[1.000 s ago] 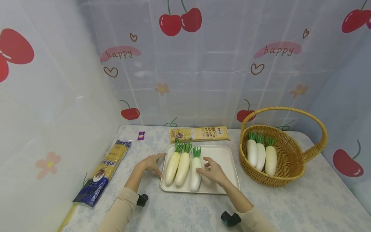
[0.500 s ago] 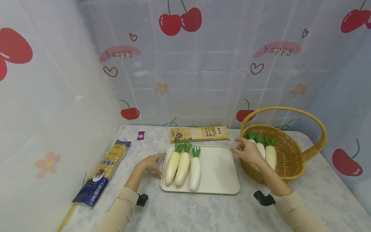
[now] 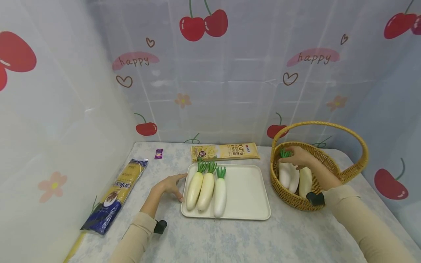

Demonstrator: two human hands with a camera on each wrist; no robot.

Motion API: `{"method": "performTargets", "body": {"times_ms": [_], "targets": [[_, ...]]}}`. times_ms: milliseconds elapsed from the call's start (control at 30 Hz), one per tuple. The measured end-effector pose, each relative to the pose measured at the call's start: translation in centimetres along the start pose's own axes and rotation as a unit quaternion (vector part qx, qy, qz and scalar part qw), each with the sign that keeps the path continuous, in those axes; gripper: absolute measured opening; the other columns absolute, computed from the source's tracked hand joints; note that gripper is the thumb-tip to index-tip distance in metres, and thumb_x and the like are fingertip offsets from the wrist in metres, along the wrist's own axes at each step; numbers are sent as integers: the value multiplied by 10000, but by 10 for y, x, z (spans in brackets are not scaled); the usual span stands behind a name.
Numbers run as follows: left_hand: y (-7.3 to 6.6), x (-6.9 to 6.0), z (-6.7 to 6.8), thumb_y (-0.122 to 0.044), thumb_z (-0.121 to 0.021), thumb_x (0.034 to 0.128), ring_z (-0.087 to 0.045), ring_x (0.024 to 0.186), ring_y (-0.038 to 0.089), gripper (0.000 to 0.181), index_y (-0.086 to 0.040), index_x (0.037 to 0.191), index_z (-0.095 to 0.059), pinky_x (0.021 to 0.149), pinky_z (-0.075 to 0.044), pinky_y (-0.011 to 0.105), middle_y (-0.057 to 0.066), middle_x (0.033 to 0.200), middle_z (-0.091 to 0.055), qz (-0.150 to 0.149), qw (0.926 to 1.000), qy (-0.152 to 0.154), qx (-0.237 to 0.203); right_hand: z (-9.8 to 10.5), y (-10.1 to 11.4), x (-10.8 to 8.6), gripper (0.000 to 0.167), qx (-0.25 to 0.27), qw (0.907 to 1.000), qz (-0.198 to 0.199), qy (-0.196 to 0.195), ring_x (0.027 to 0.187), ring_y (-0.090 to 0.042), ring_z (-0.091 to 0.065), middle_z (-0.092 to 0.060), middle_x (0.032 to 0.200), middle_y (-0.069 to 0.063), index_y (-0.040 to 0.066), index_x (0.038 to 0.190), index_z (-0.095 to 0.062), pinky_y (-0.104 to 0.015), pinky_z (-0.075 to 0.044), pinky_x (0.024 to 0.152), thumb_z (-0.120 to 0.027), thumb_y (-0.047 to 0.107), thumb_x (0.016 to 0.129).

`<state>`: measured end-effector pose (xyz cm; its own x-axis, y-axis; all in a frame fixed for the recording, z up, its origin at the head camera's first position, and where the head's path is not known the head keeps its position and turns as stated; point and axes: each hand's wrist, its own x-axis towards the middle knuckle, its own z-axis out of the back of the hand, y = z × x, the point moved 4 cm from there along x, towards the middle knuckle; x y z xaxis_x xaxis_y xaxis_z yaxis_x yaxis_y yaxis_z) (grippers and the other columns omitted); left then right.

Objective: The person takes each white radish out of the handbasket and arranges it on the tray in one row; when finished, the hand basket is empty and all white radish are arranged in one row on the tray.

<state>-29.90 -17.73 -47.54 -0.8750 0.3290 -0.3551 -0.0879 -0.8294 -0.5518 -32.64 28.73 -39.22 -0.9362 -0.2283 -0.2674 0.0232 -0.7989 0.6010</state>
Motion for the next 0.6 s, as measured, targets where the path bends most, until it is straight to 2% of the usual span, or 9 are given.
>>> {"method": "performTargets", "body": {"times_ms": [133,267,367,500,567,600], "targets": [[1,0,0,-154,-898,571,-316,1333,432,1042,-100,1459,-354,1050,-307,584,245,1458,-347,36,10000,4,7,-1,-3,10,842,-78,9987,-372,326,926,-388,-583,-252,1371,-413,-157,1424,-146,-396,-556,622,-602,330,910],[2,1,0,-156,-898,570,-309,1337,432,1041,-105,1458,-357,1053,-300,586,241,1460,-346,70,10000,11,13,-7,-4,18,931,36,9953,-735,627,1007,-444,-561,-161,1402,-417,-164,1428,-33,-414,-566,696,-610,337,896],[4,1,-1,-158,-898,570,-307,1339,429,1042,-110,1459,-356,1055,-298,586,236,1462,-346,87,10000,19,8,-11,-5,22,959,69,9923,-957,781,965,-427,-566,-158,1384,-417,-174,1416,18,-424,-565,717,-612,321,888],[4,2,-1,-156,-896,573,-298,1345,428,1041,-111,1461,-353,1061,-291,583,238,1469,-332,75,10000,26,4,-13,-4,26,833,-205,9912,-1065,758,791,-323,-603,-337,1229,-365,-196,1357,-155,-394,-573,661,-626,281,861],[3,1,0,-154,-895,575,-294,1347,427,1041,-108,1461,-351,1064,-288,578,240,1472,-325,59,10000,37,-10,-14,-4,28,727,-336,9908,-1094,723,741,-289,-608,-399,1138,-315,-198,1266,-266,-376,-576,637,-638,262,843],[3,1,0,-153,-895,575,-292,1347,429,1039,-106,1460,-352,1064,-288,578,242,1472,-324,49,10000,43,-3,-15,-4,28,721,-352,9905,-1113,728,741,-280,-605,-407,1123,-309,-200,1258,-266,-372,-577,634,-639,254,839]]}}
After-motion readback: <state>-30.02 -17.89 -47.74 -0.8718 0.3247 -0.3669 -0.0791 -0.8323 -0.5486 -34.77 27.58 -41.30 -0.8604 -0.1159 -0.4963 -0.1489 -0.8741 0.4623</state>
